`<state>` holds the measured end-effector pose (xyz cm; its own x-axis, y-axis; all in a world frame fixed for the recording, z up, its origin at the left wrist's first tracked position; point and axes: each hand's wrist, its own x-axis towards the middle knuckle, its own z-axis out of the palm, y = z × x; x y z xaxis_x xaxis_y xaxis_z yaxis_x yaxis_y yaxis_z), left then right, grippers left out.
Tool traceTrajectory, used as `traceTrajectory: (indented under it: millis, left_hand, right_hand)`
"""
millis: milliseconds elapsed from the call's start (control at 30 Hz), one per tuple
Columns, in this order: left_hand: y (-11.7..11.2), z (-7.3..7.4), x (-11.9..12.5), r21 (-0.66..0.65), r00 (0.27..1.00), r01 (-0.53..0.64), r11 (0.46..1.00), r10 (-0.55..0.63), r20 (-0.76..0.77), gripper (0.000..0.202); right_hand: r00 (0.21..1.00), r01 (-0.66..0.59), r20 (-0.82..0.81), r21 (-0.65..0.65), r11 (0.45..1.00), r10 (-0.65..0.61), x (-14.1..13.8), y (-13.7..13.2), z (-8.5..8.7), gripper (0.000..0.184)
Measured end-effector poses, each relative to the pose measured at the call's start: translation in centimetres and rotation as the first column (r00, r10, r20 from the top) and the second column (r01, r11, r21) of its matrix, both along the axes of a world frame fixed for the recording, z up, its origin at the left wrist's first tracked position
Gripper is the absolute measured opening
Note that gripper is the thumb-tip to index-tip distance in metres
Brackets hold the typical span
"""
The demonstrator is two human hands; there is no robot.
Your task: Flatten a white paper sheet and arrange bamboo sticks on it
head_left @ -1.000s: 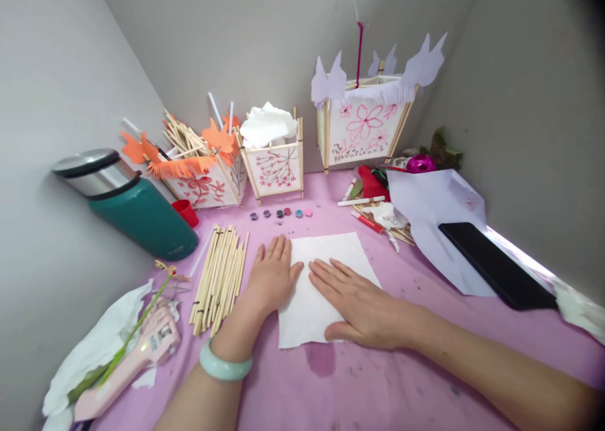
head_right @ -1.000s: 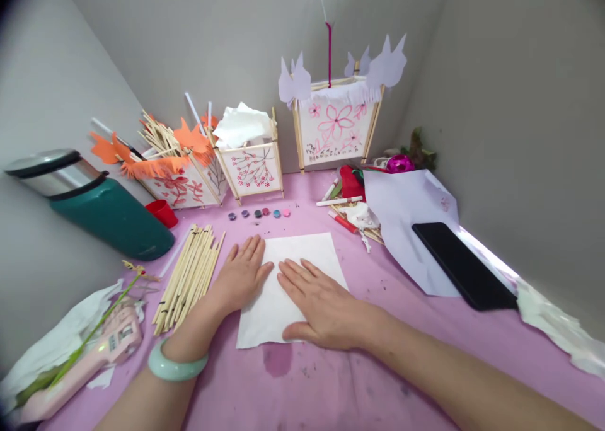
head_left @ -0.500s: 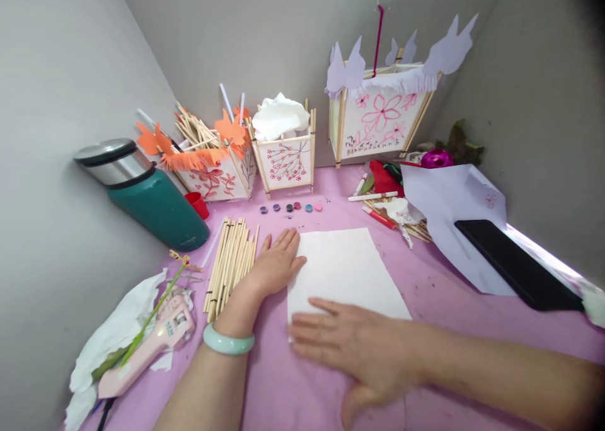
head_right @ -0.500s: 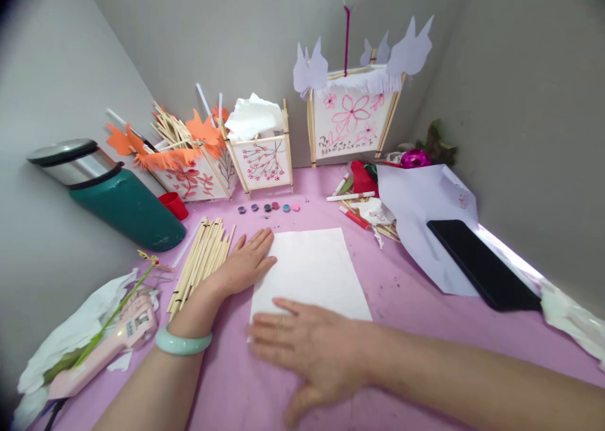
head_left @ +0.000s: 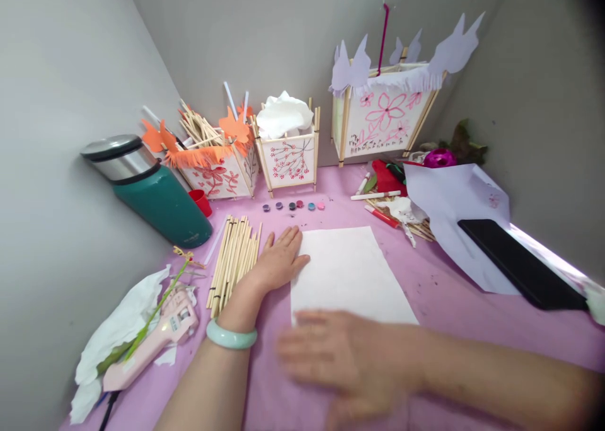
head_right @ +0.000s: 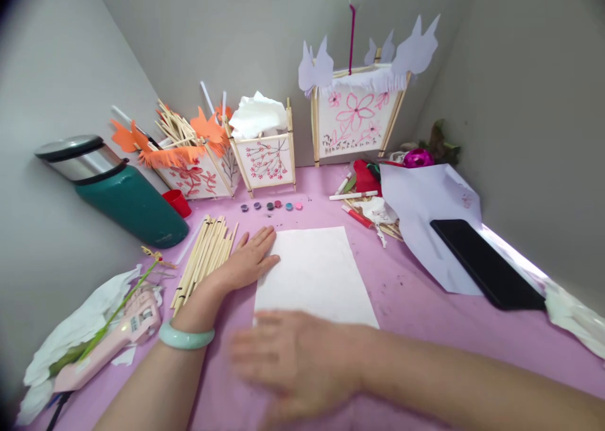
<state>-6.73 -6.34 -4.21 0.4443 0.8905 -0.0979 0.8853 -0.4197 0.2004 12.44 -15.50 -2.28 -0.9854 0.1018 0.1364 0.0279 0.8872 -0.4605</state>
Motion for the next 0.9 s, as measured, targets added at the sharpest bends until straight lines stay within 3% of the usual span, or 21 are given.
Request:
traceTrajectory:
  millis: [100, 233, 267, 300, 333, 400, 433, 467, 600, 733, 800, 900]
  left_hand:
    - [-0.1, 0.0, 0.1, 0.001, 1.0, -0.005, 1.0, 0.005, -0.012, 0.061]
    - [0.0, 0.1, -0.2, 0.003, 1.0, -0.007, 1.0, 0.007, 0.002, 0.06]
    - [0.0, 0.1, -0.2, 0.004, 1.0, -0.005, 1.0, 0.005, 0.007, 0.06]
    - [0.0, 0.2, 0.0, 0.013, 1.0, -0.012, 1.0, 0.012, 0.009, 0.059]
    - [-0.1, 0.2, 0.3, 0.043, 1.0, -0.029, 0.999, 0.029, 0.008, 0.058]
    - [-0.6, 0.3, 1.5, 0.161, 0.997, -0.083, 0.983, 0.082, 0.015, 0.054]
    - [-0.9, 0.2, 2.3, 0.225, 0.994, -0.111, 0.968, 0.107, 0.031, 0.053]
    - [-1.3, 0.1, 3.2, 0.27, 0.991, -0.13, 0.954, 0.119, 0.054, 0.052]
    - [-2.9, -0.9, 6.4, 0.202, 0.994, -0.072, 0.977, 0.053, 0.099, 0.052]
    - [-3.5, -1.4, 7.1, 0.161, 0.998, -0.059, 0.985, 0.056, 0.023, 0.062]
    - [-3.5, -1.3, 6.9, 0.162, 0.997, -0.074, 0.984, 0.078, -0.019, 0.067]
    - [-3.6, -1.2, 6.9, 0.18, 0.994, -0.086, 0.98, 0.095, -0.046, 0.072]
  right_hand:
    - [0.98, 0.2, 0.014, -0.01, 0.98, -0.2, 0.2, 0.1, 0.3, 0.069]
    - [1.0, -0.027, -0.005, -0.002, 1.0, 0.027, 0.9, -0.2, 1.4, 0.057]
    - [0.998, 0.022, -0.055, 0.01, 1.0, -0.021, 1.1, 0.2, 1.6, 0.054]
    - [0.981, 0.164, -0.109, 0.02, 0.986, -0.161, 1.4, 0.8, 1.6, 0.054]
    - [0.918, 0.373, -0.153, 0.025, 0.927, -0.365, 1.7, 1.6, 1.4, 0.055]
    - [0.671, 0.737, -0.162, 0.04, 0.675, -0.724, 2.2, 3.4, 0.5, 0.062]
    - [0.573, 0.82, -0.128, 0.065, 0.569, -0.81, 2.3, 4.3, -0.2, 0.065]
    - [0.526, 0.85, -0.087, 0.098, 0.518, -0.846, 2.5, 5.0, -0.9, 0.066]
    - [0.576, 0.799, 0.003, 0.208, 0.564, -0.818, 2.6, 5.8, -3.3, 0.061]
    - [0.579, 0.79, -0.004, 0.247, 0.561, -0.815, 2.6, 5.5, -3.7, 0.057]
    - [0.565, 0.8, -0.003, 0.247, 0.547, -0.825, 2.8, 5.5, -3.6, 0.056]
    - [0.492, 0.842, 0.012, 0.246, 0.479, -0.87, 3.4, 6.1, -3.8, 0.057]
